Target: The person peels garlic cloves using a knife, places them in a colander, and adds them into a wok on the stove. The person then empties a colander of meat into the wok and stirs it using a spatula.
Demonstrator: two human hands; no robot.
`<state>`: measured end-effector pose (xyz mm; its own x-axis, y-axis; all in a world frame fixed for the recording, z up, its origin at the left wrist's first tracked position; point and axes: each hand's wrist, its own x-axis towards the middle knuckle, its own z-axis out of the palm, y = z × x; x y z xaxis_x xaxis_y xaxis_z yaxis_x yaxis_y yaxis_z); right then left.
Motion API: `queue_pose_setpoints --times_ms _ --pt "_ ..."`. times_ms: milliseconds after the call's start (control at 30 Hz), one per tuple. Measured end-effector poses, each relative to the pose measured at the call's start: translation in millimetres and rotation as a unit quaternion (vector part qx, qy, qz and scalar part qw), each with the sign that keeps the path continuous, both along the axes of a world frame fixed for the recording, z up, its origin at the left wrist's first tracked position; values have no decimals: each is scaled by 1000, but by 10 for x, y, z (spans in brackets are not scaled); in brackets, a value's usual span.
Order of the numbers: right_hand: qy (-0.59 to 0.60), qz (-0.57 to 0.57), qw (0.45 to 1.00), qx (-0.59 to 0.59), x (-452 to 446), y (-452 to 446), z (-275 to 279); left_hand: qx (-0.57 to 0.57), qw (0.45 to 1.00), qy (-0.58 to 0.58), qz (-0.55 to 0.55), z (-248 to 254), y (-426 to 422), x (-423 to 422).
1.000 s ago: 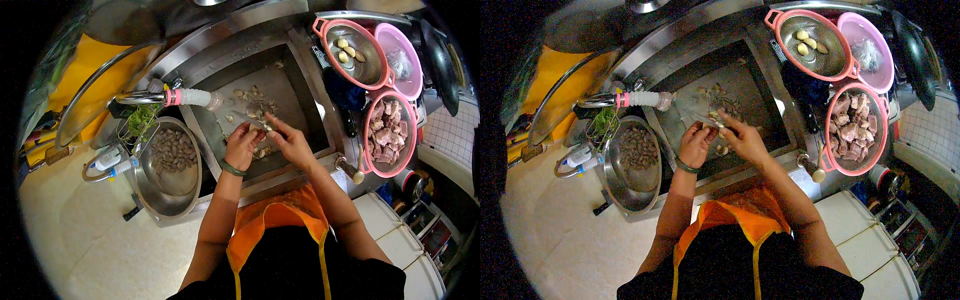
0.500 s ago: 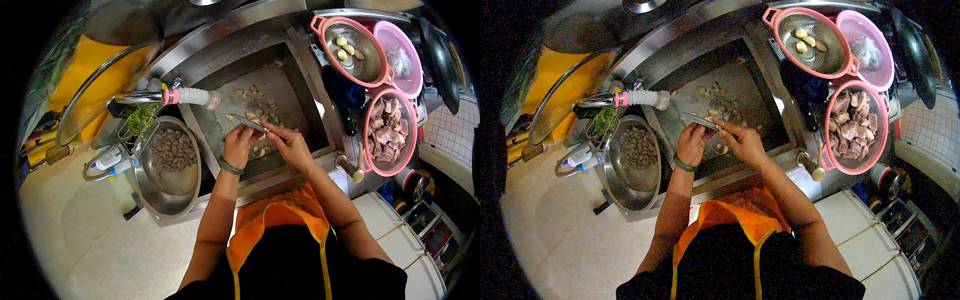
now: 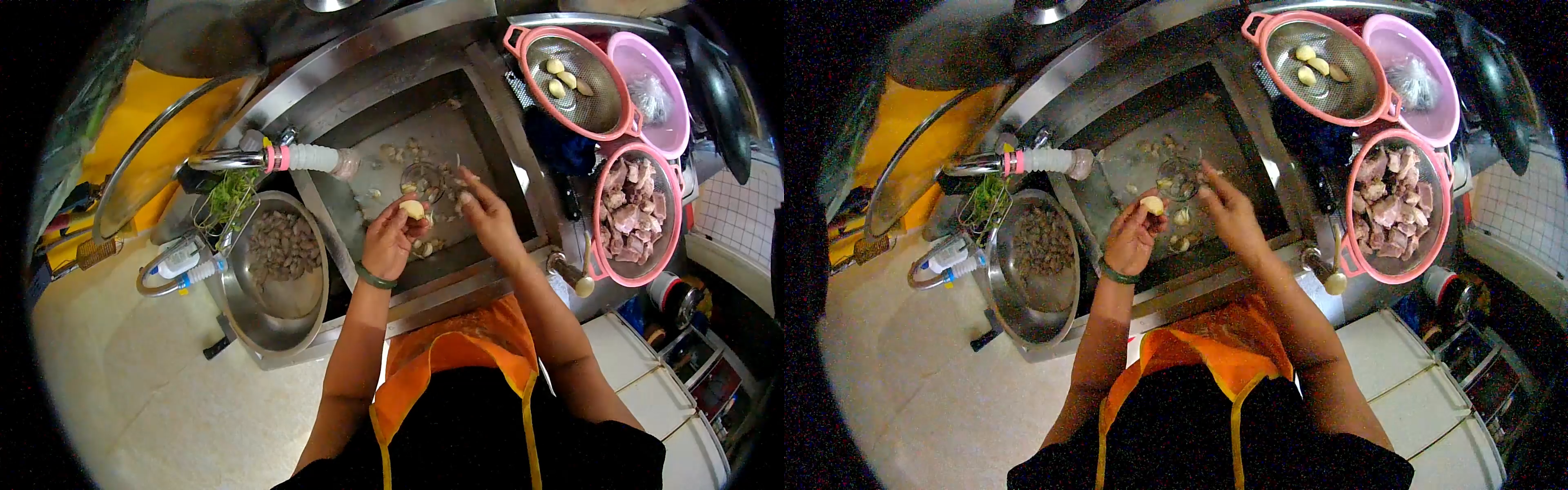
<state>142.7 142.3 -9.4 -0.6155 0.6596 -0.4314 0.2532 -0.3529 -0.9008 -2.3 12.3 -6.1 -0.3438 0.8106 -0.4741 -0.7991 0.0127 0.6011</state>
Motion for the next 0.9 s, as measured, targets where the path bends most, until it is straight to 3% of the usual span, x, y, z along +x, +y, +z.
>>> queue_pose_setpoints --times_ms 133,233,333,367,433,467,600,733,767,800,833,900 --pt "-12 43 997 -64 -45 -200 106 13 999 -32 31 -58 31 19" --pt "-29 33 976 -214 -124 -216 49 34 995 -78 58 -158 54 -60" --pt "-96 24 983 -152 -209 -230 -131 11 988 -143 65 -418 46 -345" --pt "-69 36 992 -102 -193 -232 -226 -16 987 -146 63 -487 57 -471" --pt "-49 22 995 -81 -204 -210 -42 -154 967 -88 184 -372 268 -642" --pt "-51 17 997 -58 -181 -215 -42 -47 980 -143 127 -398 216 -798" --pt "-30 -16 994 -108 -141 -270 -189 -37 985 -145 86 -664 265 -1039" --pt "-17 -46 989 -143 -99 -245 -154 -74 987 -98 101 -321 452 -772" --pt "-23 -53 984 -167 -70 -217 -118 3 995 -71 75 -140 475 -633" --pt "-32 -61 979 -192 -37 -197 -108 2 996 -63 61 -103 488 -571" --pt "-18 -49 992 -113 -21 -194 -191 1 997 -56 47 -86 499 -520" --pt "-46 -38 991 -124 10 -160 -207 28 998 -51 32 -91 475 -464"
